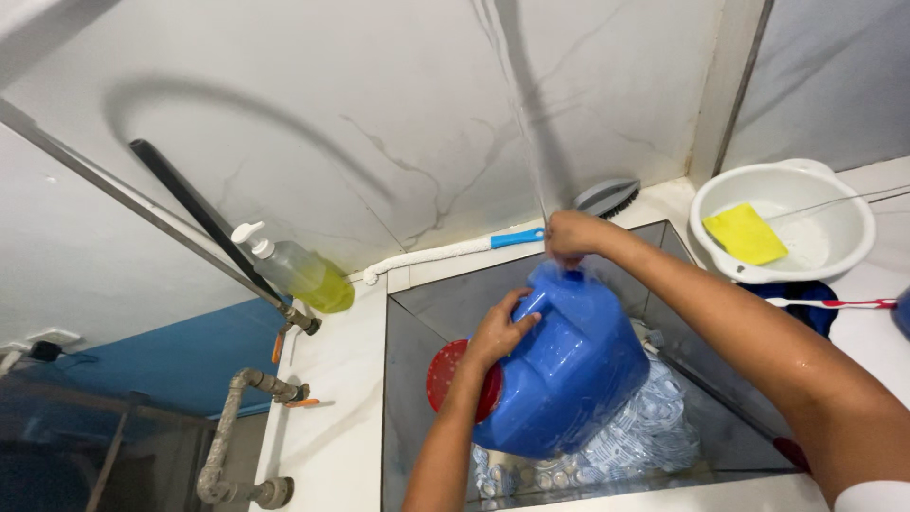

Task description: The person cleans several large plastic jerrycans at a sink. They use scissors to cut plastic seals, scrub the containers with a sponge, rinse them under running water, and place them on the floor. The process is repeated for multiple blue and green containers.

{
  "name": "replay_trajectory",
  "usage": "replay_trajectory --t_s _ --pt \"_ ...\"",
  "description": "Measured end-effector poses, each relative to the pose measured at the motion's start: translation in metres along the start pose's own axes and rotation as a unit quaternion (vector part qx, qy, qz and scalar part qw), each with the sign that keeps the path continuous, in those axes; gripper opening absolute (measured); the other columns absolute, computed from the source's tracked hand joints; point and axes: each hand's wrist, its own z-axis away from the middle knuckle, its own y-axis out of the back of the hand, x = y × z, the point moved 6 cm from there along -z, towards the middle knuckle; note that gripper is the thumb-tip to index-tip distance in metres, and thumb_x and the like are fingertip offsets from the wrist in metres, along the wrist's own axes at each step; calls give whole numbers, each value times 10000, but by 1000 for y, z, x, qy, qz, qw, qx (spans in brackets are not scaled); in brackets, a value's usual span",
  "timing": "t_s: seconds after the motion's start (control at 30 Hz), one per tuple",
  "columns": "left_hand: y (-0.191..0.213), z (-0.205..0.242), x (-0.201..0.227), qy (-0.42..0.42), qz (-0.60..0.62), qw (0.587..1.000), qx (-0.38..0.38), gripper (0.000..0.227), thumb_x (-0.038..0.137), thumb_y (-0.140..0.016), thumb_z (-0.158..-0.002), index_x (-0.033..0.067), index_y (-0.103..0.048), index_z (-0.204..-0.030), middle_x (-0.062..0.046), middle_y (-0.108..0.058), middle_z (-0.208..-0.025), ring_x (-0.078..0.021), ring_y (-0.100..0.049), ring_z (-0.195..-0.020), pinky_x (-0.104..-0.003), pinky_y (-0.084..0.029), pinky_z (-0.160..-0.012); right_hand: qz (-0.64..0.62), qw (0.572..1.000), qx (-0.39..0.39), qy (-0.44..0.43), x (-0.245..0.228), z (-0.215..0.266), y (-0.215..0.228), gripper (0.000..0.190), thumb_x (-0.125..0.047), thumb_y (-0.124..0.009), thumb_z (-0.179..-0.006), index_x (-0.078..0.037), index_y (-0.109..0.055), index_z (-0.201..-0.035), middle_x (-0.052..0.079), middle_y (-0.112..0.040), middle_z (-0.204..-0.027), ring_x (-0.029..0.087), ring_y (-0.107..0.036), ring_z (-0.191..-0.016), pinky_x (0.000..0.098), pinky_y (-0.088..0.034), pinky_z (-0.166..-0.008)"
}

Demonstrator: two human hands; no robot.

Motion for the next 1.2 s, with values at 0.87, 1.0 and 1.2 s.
replay_trajectory --t_s 0.87,1.0,1.2 --pt "28 62 -42 117 -145 980 75 469 391 -739 -874 -26 -681 -1080 -309 -713 -983 -471 -694 -973 -537 -543 -851 -33 992 122 9 7 -12 4 261 -200 -706 -884 26 -744 -759 185 -704 -669 229 -675 -554 361 -514 -555" --pt "49 96 -43 154 -95 979 93 454 397 -721 -846 25 -673 -1102 -273 -734 -931 -444 -719 -924 -519 -550 -807 -43 999 -1 -17 -5 1 -2 180 -58 -658 -844 70 -722 -734 205 -715 -701 273 -690 -578 395 -553 -547" --pt "35 51 -24 10 -106 991 77 509 474 -697 -923 25 -688 -1161 -290 -725 -997 -452 -715 -985 -499 -568 -840 -357 933 -19 -51 -23 17 10 255 -30 -466 -977 91 -686 -931 225 -740 -859 241 -738 -677 331 -649 -645"
